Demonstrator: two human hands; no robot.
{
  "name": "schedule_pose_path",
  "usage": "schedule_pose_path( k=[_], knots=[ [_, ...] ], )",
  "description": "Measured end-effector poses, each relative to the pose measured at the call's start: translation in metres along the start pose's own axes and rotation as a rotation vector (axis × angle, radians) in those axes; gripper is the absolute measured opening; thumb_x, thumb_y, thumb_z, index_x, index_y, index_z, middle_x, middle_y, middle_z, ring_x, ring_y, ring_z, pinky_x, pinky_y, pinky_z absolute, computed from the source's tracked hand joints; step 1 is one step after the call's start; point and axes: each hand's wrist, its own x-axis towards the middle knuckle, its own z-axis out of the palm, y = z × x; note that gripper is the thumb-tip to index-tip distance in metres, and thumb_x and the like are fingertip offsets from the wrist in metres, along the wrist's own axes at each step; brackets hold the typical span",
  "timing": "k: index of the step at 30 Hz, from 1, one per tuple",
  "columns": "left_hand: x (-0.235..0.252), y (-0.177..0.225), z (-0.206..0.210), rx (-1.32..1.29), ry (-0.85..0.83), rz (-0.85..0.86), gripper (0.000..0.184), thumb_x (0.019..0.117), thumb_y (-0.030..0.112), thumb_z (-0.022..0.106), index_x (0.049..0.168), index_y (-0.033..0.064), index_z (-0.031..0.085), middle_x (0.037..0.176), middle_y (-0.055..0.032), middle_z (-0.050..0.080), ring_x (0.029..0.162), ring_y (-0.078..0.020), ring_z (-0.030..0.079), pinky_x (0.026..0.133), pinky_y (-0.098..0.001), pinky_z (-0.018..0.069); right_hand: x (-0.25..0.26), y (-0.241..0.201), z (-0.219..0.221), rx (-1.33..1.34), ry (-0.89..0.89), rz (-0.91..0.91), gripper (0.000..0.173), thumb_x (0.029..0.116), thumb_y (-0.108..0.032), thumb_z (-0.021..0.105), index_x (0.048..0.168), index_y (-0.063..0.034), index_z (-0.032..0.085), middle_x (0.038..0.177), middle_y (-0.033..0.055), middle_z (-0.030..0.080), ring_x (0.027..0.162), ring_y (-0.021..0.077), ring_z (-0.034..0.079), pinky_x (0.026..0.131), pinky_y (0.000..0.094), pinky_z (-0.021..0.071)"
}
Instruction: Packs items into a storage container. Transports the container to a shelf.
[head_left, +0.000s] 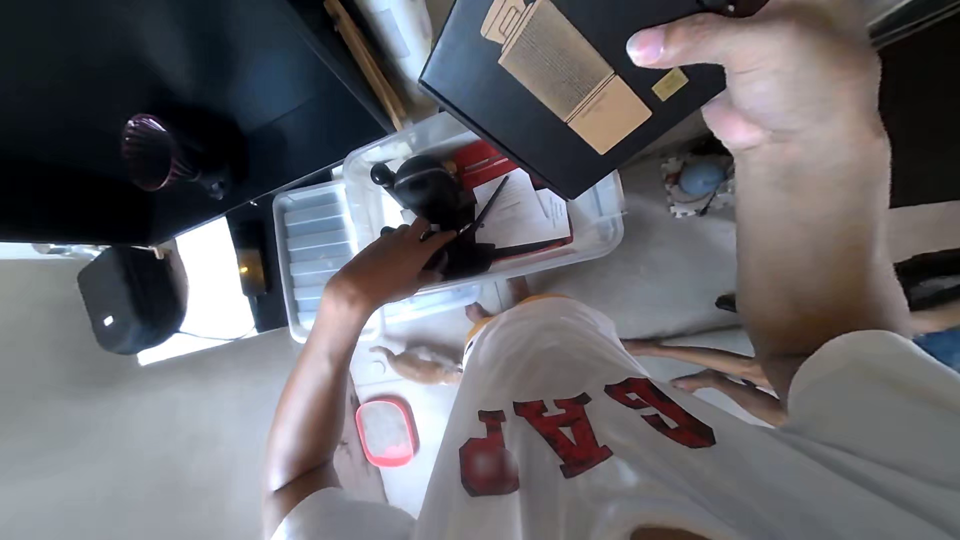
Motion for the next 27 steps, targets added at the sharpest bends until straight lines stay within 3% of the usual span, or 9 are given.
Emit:
schedule_pose_path(
  k=[5, 9, 11, 14, 17, 20, 23, 25, 27],
  knots=[
    [-0.005, 0.01, -0.007, -0.035, 0.052, -0.008, 0.057, 0.1032, 0.046, 0.057, 0.154, 0.0236, 0.045, 0.146, -0.0116, 0.053, 0.127, -0.0341, 0.057, 0.104, -0.0563, 0.048, -0.002, 0.002, -0.003, 0.06, 0.014, 0.034, 0.033, 0.0837, -0.021, 0.085, 0.111, -0.0102, 0.07, 0.111, 0.002, 0.072, 0.109, 0.0154, 0.068, 0.099, 0.0369, 0.0574],
    [-0.006, 0.016, -0.015, -0.151, 0.307, 0.029, 0.045, 0.1072, 0.041, 0.05, 0.142, 0.0137, 0.059, 0.134, -0.012, 0.062, 0.124, -0.0279, 0.061, 0.106, -0.0503, 0.0501, -0.024, 0.001, 0.005, 0.029, 0.0, 0.115, 0.044, 0.0908, -0.028, 0.078, 0.129, -0.0108, 0.065, 0.118, 0.0018, 0.07, 0.111, 0.0149, 0.068, 0.098, 0.0367, 0.0591],
    [-0.004, 0.022, -0.018, -0.346, 0.501, 0.011, 0.044, 0.1096, 0.039, 0.045, 0.137, 0.0084, 0.061, 0.125, -0.0098, 0.068, 0.112, -0.0205, 0.067, 0.099, -0.0433, 0.055, -0.039, 0.003, 0.012, 0.001, -0.003, 0.179, 0.052, 0.0911, -0.031, 0.076, 0.138, -0.0144, 0.058, 0.115, 0.0008, 0.067, 0.106, 0.0142, 0.068, 0.093, 0.0353, 0.0606],
    [0.008, 0.039, -0.013, -0.898, 0.638, 0.048, 0.05, 0.1125, 0.038, 0.033, 0.145, 0.0027, 0.048, 0.123, -0.0097, 0.07, 0.106, -0.0172, 0.072, 0.093, -0.0389, 0.0629, -0.063, 0.012, 0.026, -0.055, -0.042, 0.214, 0.064, 0.0928, -0.034, 0.073, 0.149, -0.0168, 0.047, 0.12, 0.0043, 0.066, 0.104, 0.0169, 0.067, 0.09, 0.0367, 0.06],
    [0.019, 0.057, -0.008, -1.273, 0.547, -0.002, 0.057, 0.1111, 0.044, 0.036, 0.156, 0.0092, 0.035, 0.139, -0.0108, 0.061, 0.119, -0.02, 0.067, 0.098, -0.0441, 0.061, -0.084, 0.013, 0.037, -0.249, -0.074, 0.226, 0.066, 0.0968, -0.048, 0.065, 0.152, -0.0223, 0.042, 0.124, 0.0037, 0.066, 0.103, 0.0157, 0.069, 0.087, 0.038, 0.0614],
    [0.033, 0.054, -0.001, -1.282, 0.509, -0.055, 0.059, 0.1096, 0.047, 0.04, 0.159, 0.0143, 0.032, 0.146, -0.0085, 0.056, 0.128, -0.0175, 0.061, 0.104, -0.0448, 0.056, -0.098, 0.005, 0.043, -0.532, -0.134, 0.214, 0.062, 0.1026, -0.056, 0.049, 0.154, -0.0211, 0.042, 0.133, 0.0059, 0.063, 0.113, 0.016, 0.066, 0.093, 0.0428, 0.0583],
    [0.04, 0.048, 0.004, -1.218, 0.484, -0.104, 0.06, 0.1096, 0.049, 0.037, 0.158, 0.0131, 0.034, 0.147, -0.009, 0.055, 0.131, -0.0155, 0.058, 0.109, -0.0422, 0.0516, -0.107, 0.0, 0.051, -0.784, -0.191, 0.198, 0.073, 0.1062, -0.059, 0.037, 0.16, -0.0093, 0.035, 0.15, 0.0154, 0.053, 0.136, 0.0268, 0.055, 0.112, 0.0507, 0.0461],
    [0.041, 0.043, 0.006, -1.178, 0.474, -0.127, 0.06, 0.1094, 0.05, 0.037, 0.156, 0.0124, 0.038, 0.147, -0.0096, 0.055, 0.131, -0.0153, 0.057, 0.11, -0.0422, 0.0498, -0.11, 0.0, 0.059, -0.913, -0.227, 0.208, 0.076, 0.1076, -0.058, 0.032, 0.16, -0.0021, 0.031, 0.153, 0.02, 0.05, 0.138, 0.0328, 0.054, 0.113, 0.0524, 0.0436],
    [0.043, 0.037, 0.006, -1.147, 0.482, -0.141, 0.057, 0.1089, 0.05, 0.039, 0.151, 0.012, 0.045, 0.137, -0.0101, 0.062, 0.122, -0.0159, 0.063, 0.104, -0.0421, 0.0544, -0.111, 0.007, 0.065, -0.999, -0.236, 0.165, 0.072, 0.109, -0.05, 0.037, 0.158, 0.0027, 0.031, 0.152, 0.0233, 0.049, 0.134, 0.036, 0.057, 0.11, 0.0523, 0.0469]
  ],
)
